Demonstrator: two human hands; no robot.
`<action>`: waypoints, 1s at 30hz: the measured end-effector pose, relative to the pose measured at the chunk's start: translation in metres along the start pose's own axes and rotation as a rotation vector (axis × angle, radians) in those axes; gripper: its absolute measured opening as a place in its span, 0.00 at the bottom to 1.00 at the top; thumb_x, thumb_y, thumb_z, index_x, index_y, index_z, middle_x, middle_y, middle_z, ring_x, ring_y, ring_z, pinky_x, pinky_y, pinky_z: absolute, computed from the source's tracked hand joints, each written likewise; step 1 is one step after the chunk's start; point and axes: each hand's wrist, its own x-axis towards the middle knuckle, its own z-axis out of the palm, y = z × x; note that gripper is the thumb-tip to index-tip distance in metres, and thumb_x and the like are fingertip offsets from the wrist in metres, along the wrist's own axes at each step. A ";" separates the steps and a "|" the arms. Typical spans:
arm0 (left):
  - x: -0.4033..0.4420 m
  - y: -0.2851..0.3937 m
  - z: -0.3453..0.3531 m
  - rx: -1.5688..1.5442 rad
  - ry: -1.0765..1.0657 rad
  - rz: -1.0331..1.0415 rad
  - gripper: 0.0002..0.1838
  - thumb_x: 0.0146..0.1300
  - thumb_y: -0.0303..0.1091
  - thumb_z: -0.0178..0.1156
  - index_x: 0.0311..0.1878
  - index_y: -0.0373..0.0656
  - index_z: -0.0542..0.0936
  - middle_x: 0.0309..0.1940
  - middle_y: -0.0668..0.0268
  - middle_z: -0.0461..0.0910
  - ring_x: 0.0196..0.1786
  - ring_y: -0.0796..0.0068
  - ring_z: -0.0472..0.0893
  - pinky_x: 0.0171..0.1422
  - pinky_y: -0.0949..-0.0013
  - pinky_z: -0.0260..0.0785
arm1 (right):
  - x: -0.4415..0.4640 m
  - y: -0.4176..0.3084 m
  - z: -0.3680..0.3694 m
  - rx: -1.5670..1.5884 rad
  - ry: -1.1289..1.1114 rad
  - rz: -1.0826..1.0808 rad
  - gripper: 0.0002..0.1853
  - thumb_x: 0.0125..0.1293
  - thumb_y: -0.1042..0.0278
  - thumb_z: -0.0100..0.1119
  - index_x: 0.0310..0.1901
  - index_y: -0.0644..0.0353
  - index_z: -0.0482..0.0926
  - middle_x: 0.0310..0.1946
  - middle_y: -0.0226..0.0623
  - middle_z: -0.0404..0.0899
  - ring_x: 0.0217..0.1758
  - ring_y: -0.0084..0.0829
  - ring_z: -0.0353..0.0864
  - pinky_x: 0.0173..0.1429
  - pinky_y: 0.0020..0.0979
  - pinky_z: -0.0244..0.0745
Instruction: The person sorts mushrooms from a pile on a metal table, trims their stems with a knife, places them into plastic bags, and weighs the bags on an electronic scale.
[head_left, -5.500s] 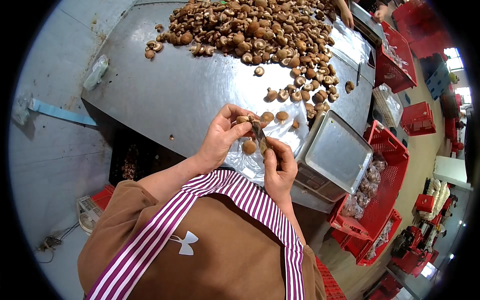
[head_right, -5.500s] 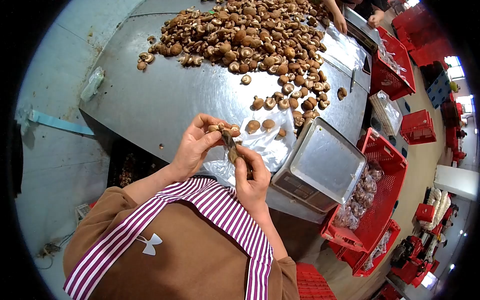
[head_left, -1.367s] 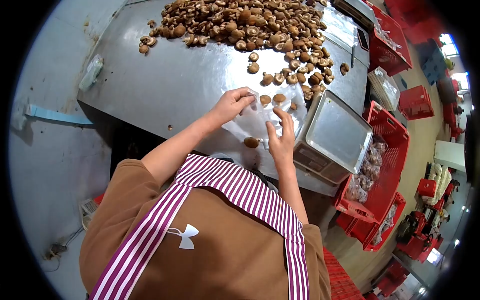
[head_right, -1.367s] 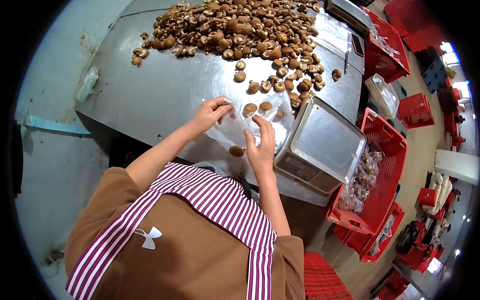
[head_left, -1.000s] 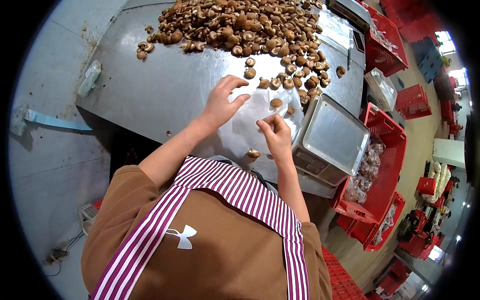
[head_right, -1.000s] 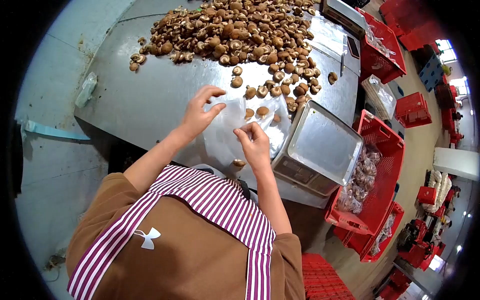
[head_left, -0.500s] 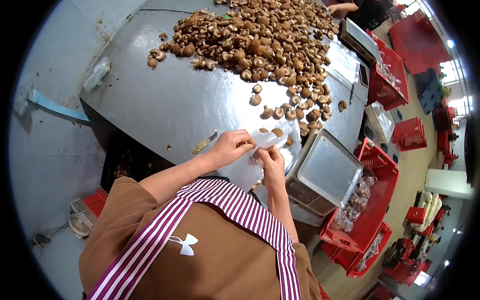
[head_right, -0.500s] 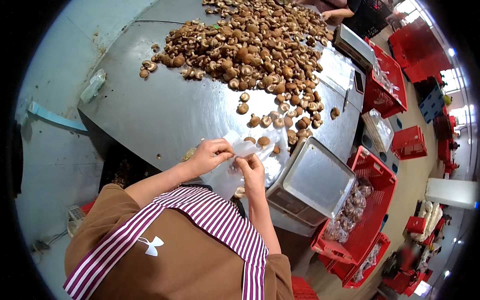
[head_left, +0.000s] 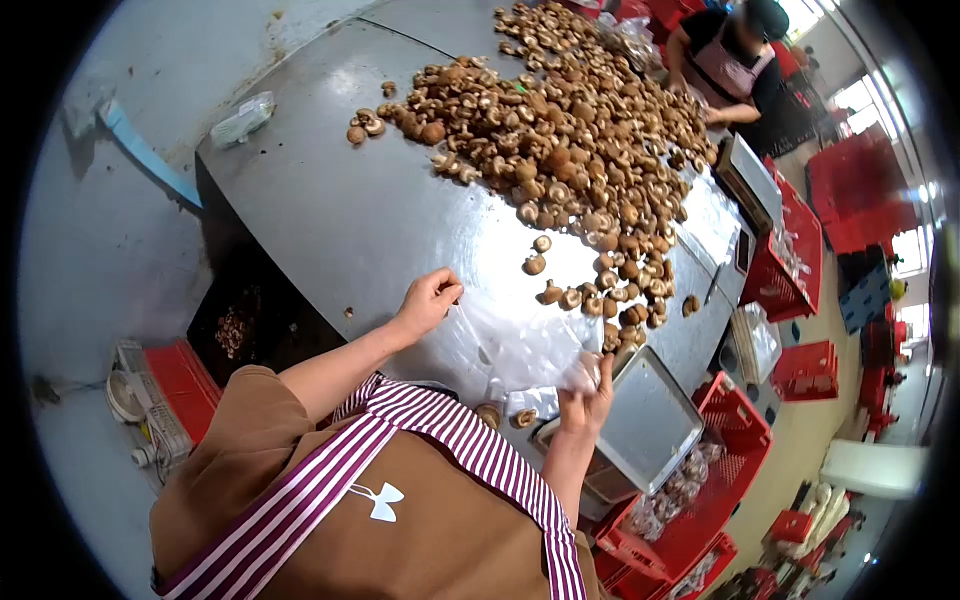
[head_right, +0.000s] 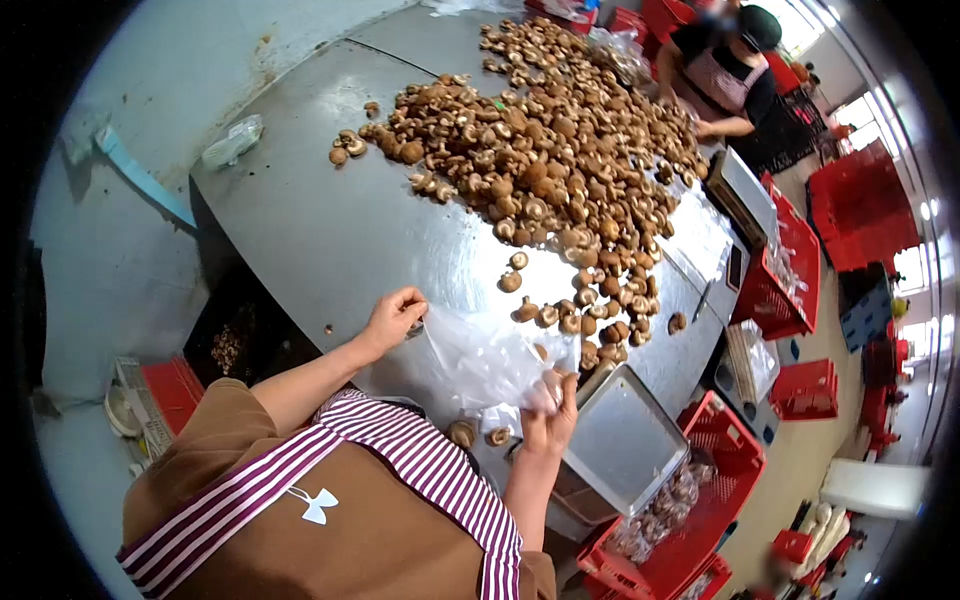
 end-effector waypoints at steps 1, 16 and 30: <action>0.003 -0.015 -0.005 -0.004 0.024 0.003 0.07 0.65 0.29 0.57 0.34 0.35 0.78 0.25 0.67 0.79 0.29 0.79 0.76 0.35 0.70 0.70 | 0.001 -0.005 0.002 -0.048 -0.072 0.017 0.12 0.76 0.57 0.49 0.36 0.52 0.72 0.19 0.18 0.60 0.17 0.14 0.57 0.18 0.19 0.53; 0.188 -0.127 -0.163 0.475 0.715 0.050 0.26 0.65 0.44 0.60 0.61 0.40 0.72 0.59 0.51 0.73 0.61 0.50 0.73 0.66 0.54 0.64 | 0.054 0.059 -0.100 -1.465 0.370 -0.198 0.10 0.70 0.69 0.58 0.31 0.55 0.69 0.20 0.24 0.69 0.20 0.16 0.64 0.24 0.21 0.60; 0.378 -0.080 -0.253 0.972 0.678 0.285 0.26 0.58 0.36 0.65 0.60 0.42 0.75 0.61 0.59 0.74 0.66 0.57 0.69 0.71 0.56 0.60 | 0.098 0.052 -0.125 -1.450 0.463 0.068 0.05 0.67 0.72 0.61 0.38 0.61 0.74 0.27 0.24 0.70 0.28 0.16 0.66 0.33 0.21 0.64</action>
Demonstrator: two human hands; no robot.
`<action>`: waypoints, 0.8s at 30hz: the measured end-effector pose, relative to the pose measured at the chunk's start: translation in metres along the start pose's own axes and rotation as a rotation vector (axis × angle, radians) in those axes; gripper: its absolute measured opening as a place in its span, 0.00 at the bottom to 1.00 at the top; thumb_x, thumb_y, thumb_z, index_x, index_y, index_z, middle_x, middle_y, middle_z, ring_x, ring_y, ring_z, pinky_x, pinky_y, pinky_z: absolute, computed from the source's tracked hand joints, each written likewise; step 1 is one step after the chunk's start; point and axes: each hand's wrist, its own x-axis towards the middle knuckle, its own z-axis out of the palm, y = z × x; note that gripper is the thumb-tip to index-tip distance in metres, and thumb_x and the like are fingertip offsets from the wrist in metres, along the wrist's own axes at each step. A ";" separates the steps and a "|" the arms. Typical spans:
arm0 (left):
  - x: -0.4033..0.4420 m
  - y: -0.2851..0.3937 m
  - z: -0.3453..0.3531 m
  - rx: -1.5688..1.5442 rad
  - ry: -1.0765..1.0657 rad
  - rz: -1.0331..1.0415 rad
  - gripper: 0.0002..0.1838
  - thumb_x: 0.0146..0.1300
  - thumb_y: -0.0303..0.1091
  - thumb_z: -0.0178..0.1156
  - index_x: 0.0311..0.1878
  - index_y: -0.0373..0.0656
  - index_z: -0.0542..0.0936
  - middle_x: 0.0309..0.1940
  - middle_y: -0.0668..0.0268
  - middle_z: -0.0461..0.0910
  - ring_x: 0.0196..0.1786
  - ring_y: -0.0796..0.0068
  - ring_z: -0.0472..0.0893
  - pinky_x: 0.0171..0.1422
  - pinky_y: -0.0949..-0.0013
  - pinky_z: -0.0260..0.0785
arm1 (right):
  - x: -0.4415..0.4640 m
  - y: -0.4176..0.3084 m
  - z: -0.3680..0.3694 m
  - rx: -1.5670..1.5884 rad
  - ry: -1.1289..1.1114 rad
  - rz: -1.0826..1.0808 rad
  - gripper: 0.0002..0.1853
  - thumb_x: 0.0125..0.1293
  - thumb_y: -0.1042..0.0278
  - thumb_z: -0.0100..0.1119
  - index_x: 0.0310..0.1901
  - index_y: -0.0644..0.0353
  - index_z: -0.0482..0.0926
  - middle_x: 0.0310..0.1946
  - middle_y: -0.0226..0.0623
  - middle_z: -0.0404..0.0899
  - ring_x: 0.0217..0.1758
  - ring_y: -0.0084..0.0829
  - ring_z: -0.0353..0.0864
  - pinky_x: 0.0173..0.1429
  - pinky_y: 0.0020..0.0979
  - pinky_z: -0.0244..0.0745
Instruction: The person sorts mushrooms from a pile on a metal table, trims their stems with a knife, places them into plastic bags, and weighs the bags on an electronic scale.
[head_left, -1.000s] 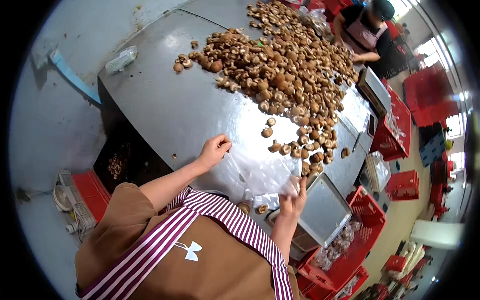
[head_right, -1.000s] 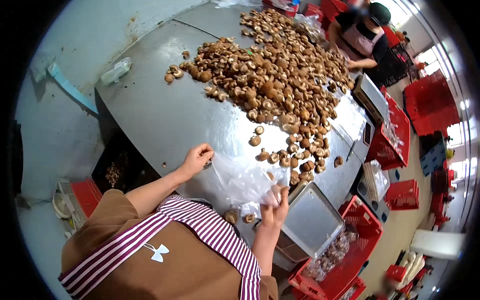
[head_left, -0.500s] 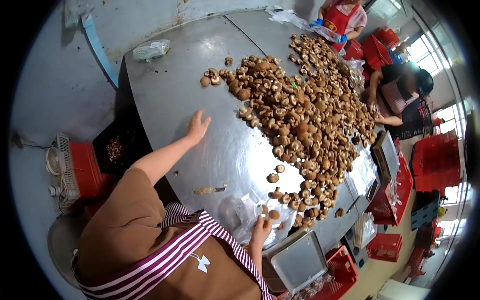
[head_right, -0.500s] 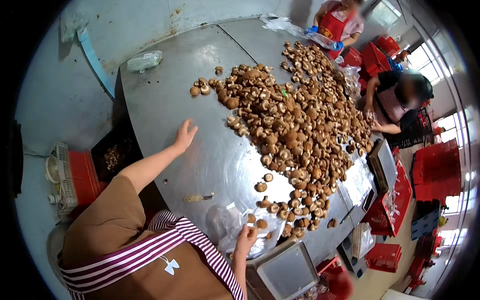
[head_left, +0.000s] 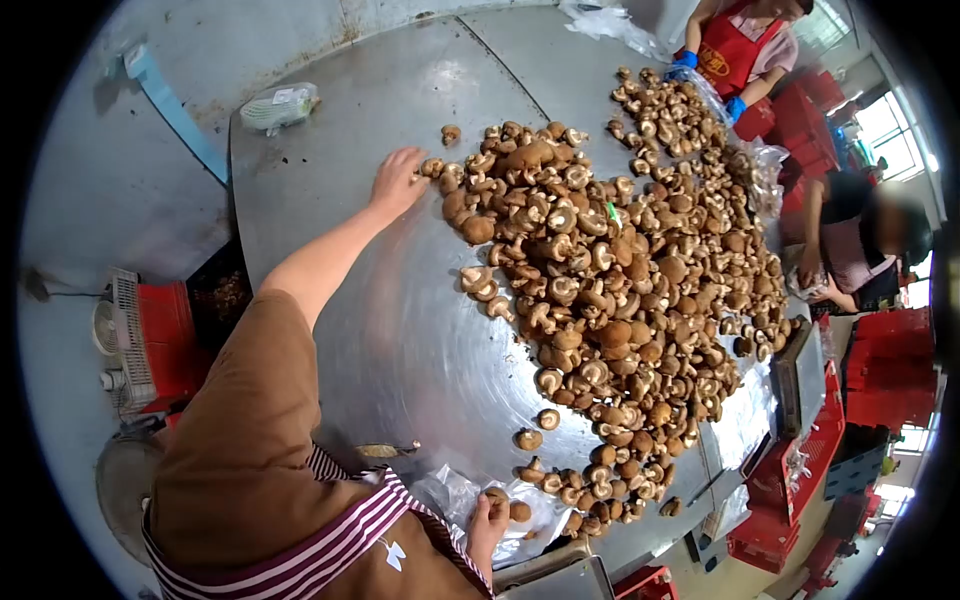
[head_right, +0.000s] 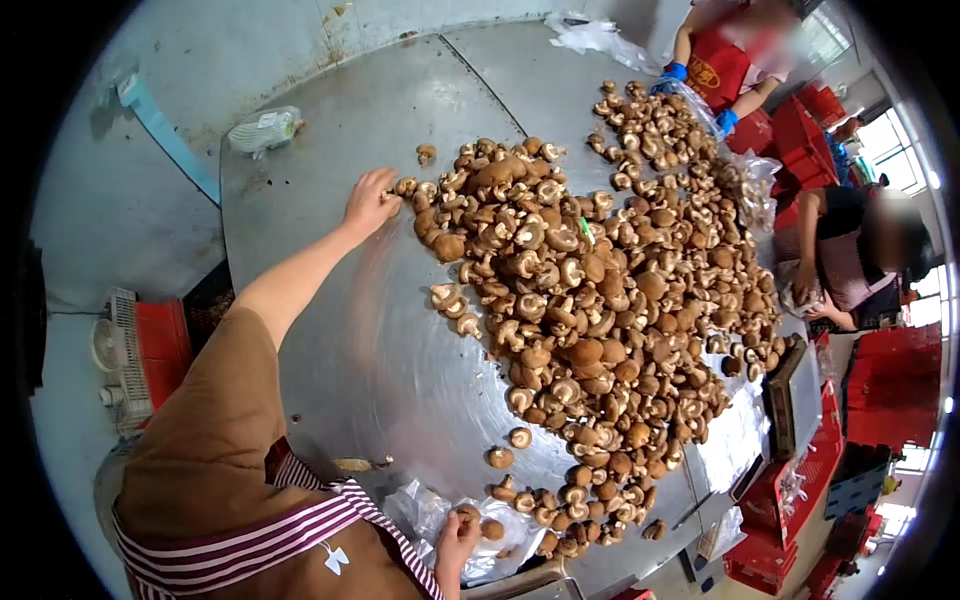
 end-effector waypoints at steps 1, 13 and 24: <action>0.004 0.006 0.002 0.009 -0.014 -0.002 0.26 0.58 0.36 0.65 0.60 0.42 0.75 0.61 0.59 0.74 0.66 0.57 0.69 0.71 0.56 0.60 | 0.002 0.000 0.003 0.001 -0.004 0.017 0.05 0.67 0.72 0.61 0.38 0.61 0.74 0.27 0.24 0.70 0.28 0.16 0.66 0.33 0.21 0.64; 0.026 0.000 0.032 0.081 0.005 0.098 0.08 0.56 0.28 0.64 0.41 0.45 0.82 0.40 0.62 0.79 0.47 0.57 0.78 0.56 0.56 0.69 | 0.002 -0.031 0.031 -0.081 -0.029 -0.014 0.11 0.67 0.72 0.62 0.29 0.60 0.70 0.20 0.24 0.68 0.21 0.16 0.62 0.26 0.22 0.61; 0.006 -0.039 -0.046 -0.252 0.209 -0.310 0.08 0.67 0.36 0.55 0.42 0.43 0.78 0.37 0.56 0.81 0.41 0.51 0.80 0.45 0.56 0.70 | 0.005 -0.027 0.020 -0.071 -0.037 -0.106 0.10 0.67 0.72 0.61 0.32 0.58 0.68 0.18 0.25 0.68 0.18 0.16 0.65 0.21 0.21 0.62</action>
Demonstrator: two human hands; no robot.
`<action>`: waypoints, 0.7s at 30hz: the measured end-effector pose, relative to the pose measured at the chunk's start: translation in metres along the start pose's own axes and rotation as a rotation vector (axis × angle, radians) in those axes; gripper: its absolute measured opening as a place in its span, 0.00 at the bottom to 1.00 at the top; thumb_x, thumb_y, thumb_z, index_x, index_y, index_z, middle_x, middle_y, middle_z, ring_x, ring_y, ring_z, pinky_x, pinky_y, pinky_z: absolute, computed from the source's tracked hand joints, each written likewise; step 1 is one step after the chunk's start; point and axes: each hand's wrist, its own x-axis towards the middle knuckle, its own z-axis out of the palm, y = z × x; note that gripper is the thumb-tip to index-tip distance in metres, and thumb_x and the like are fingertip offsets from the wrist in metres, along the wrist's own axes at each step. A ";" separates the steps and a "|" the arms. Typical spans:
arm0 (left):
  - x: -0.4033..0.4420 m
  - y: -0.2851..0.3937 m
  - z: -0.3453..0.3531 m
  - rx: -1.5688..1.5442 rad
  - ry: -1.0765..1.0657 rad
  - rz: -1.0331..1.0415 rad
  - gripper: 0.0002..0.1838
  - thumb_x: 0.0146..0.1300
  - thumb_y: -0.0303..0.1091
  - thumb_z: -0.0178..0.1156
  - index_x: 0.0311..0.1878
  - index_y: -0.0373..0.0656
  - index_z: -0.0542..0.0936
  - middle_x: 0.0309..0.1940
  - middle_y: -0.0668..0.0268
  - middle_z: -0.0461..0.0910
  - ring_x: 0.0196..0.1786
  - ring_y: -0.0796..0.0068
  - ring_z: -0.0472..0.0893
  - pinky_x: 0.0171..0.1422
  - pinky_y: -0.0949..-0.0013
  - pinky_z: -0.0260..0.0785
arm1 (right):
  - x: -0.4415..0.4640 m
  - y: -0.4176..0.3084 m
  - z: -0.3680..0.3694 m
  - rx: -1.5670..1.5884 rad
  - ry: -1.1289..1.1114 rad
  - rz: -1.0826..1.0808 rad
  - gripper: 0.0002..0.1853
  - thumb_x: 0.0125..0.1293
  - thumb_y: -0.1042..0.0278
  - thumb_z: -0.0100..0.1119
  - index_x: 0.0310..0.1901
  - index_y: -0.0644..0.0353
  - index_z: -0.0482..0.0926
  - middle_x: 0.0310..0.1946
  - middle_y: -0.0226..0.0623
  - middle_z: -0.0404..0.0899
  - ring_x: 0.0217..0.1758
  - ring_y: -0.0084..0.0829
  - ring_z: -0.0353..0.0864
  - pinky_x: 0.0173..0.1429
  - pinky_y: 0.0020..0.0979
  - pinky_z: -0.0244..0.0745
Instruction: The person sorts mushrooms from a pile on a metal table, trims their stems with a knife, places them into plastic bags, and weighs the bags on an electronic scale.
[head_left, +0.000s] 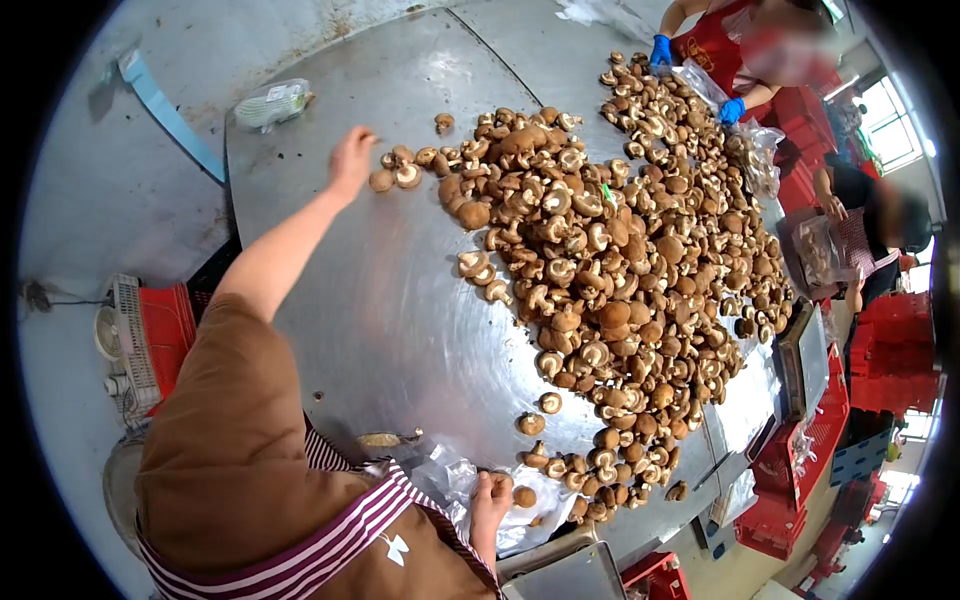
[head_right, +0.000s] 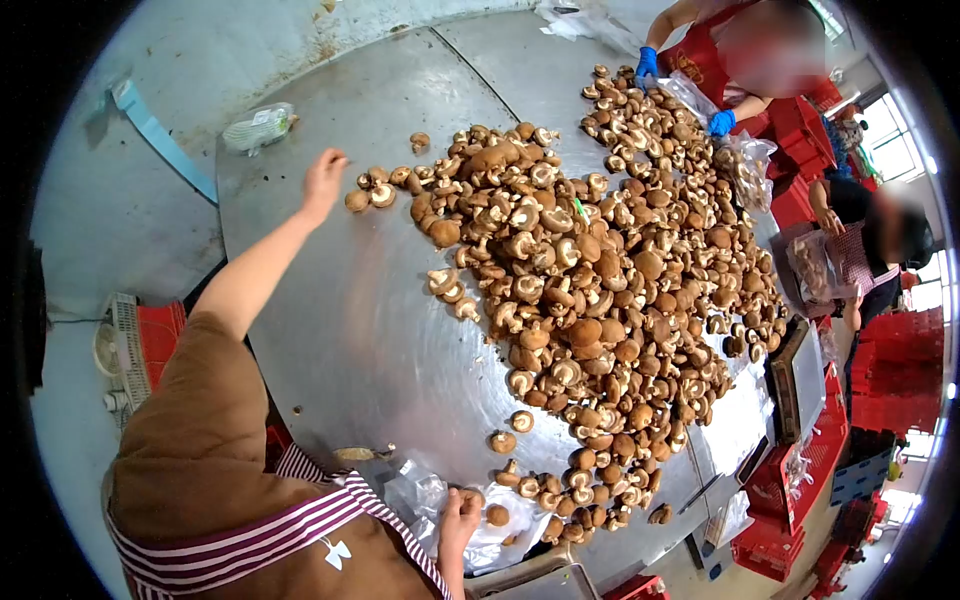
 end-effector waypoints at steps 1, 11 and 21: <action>0.003 -0.029 -0.023 -0.007 0.041 0.001 0.08 0.68 0.37 0.55 0.42 0.43 0.78 0.37 0.55 0.81 0.40 0.51 0.80 0.45 0.56 0.70 | 0.000 0.002 -0.001 0.001 -0.002 -0.005 0.10 0.67 0.72 0.61 0.32 0.58 0.68 0.18 0.25 0.68 0.18 0.16 0.65 0.21 0.21 0.62; -0.036 -0.195 -0.230 0.750 -0.291 -0.481 0.30 0.64 0.45 0.59 0.68 0.50 0.69 0.62 0.49 0.73 0.63 0.50 0.73 0.67 0.56 0.65 | 0.003 0.019 -0.005 -0.008 -0.049 -0.037 0.10 0.68 0.74 0.60 0.33 0.58 0.68 0.19 0.26 0.70 0.18 0.16 0.67 0.23 0.20 0.63; 0.003 -0.041 0.054 -0.310 -0.299 -0.331 0.28 0.67 0.48 0.59 0.67 0.45 0.71 0.59 0.54 0.77 0.61 0.63 0.77 0.63 0.65 0.68 | 0.006 -0.001 -0.016 0.088 0.001 0.043 0.07 0.68 0.74 0.60 0.33 0.59 0.71 0.24 0.27 0.72 0.21 0.16 0.68 0.25 0.21 0.66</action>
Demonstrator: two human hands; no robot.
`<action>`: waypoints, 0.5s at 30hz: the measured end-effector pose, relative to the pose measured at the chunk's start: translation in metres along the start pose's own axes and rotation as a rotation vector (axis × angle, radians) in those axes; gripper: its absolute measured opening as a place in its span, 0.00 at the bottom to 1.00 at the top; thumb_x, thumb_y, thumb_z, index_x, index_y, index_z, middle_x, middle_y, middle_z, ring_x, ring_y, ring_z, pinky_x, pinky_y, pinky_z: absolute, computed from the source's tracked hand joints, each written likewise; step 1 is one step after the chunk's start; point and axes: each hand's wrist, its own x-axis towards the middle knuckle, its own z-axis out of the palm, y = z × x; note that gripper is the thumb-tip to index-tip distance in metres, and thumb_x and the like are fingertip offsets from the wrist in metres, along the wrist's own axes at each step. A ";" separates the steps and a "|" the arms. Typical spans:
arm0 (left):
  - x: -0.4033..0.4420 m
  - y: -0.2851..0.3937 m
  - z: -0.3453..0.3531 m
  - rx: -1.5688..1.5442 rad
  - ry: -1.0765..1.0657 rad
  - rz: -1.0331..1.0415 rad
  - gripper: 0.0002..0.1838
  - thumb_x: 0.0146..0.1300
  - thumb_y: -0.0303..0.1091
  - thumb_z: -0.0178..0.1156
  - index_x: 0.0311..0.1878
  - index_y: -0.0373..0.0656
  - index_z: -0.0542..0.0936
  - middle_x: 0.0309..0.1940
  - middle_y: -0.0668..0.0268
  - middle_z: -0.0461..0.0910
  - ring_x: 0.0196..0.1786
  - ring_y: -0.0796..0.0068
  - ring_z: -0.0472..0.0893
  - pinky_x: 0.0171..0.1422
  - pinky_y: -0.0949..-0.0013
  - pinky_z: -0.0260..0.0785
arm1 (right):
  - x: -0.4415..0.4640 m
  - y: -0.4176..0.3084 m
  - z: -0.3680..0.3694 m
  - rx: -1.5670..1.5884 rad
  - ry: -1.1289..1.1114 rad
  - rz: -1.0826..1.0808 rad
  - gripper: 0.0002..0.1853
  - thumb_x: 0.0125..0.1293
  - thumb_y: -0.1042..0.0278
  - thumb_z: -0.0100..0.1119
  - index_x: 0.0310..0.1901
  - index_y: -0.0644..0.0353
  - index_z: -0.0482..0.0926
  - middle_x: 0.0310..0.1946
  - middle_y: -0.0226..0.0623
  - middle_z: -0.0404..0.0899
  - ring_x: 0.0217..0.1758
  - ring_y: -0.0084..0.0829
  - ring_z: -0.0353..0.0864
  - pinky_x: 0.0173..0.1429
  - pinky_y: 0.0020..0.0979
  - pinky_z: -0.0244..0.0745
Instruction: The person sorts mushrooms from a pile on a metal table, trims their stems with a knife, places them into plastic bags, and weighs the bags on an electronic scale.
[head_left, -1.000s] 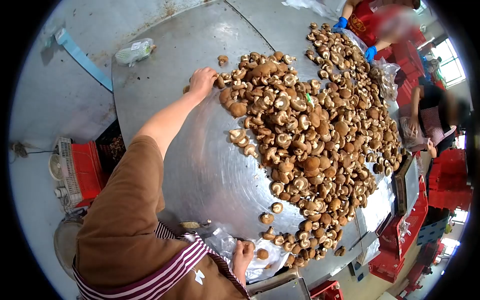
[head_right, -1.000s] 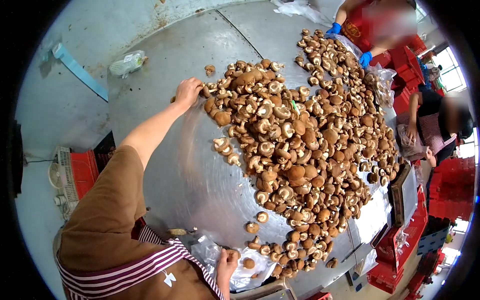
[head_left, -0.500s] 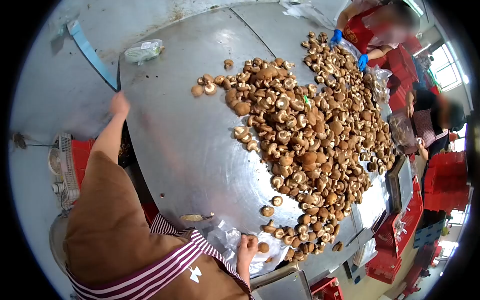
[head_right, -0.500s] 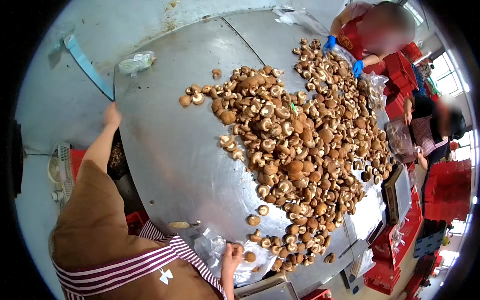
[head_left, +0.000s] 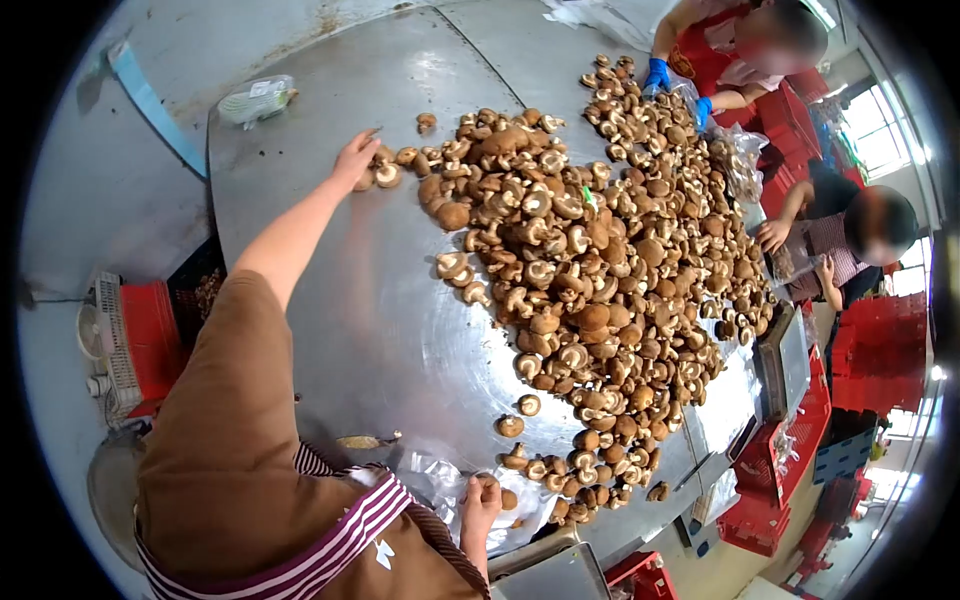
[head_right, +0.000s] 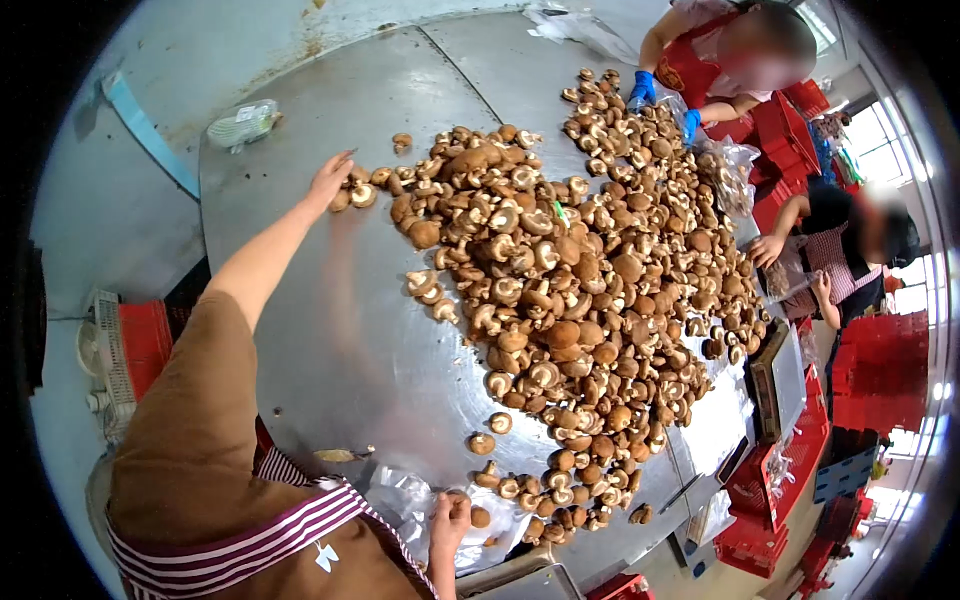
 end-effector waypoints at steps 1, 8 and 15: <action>0.007 0.003 0.020 -0.081 -0.016 -0.022 0.27 0.68 0.47 0.58 0.67 0.47 0.72 0.58 0.56 0.79 0.59 0.64 0.79 0.61 0.66 0.69 | 0.000 0.000 -0.001 -0.004 -0.008 -0.014 0.07 0.68 0.74 0.60 0.33 0.59 0.71 0.24 0.27 0.72 0.21 0.16 0.68 0.25 0.21 0.66; -0.050 0.116 0.122 0.190 -0.260 0.284 0.28 0.70 0.51 0.54 0.71 0.58 0.67 0.71 0.61 0.65 0.72 0.61 0.65 0.77 0.53 0.56 | -0.007 -0.013 0.024 -0.010 0.028 0.056 0.07 0.68 0.75 0.59 0.33 0.59 0.71 0.20 0.27 0.71 0.19 0.17 0.67 0.23 0.21 0.65; -0.127 0.105 0.158 0.000 -0.458 0.113 0.36 0.60 0.67 0.54 0.65 0.54 0.73 0.73 0.58 0.60 0.75 0.56 0.58 0.78 0.44 0.48 | -0.011 -0.009 0.034 0.075 -0.035 0.098 0.08 0.68 0.73 0.60 0.32 0.59 0.71 0.20 0.25 0.71 0.20 0.16 0.66 0.25 0.20 0.63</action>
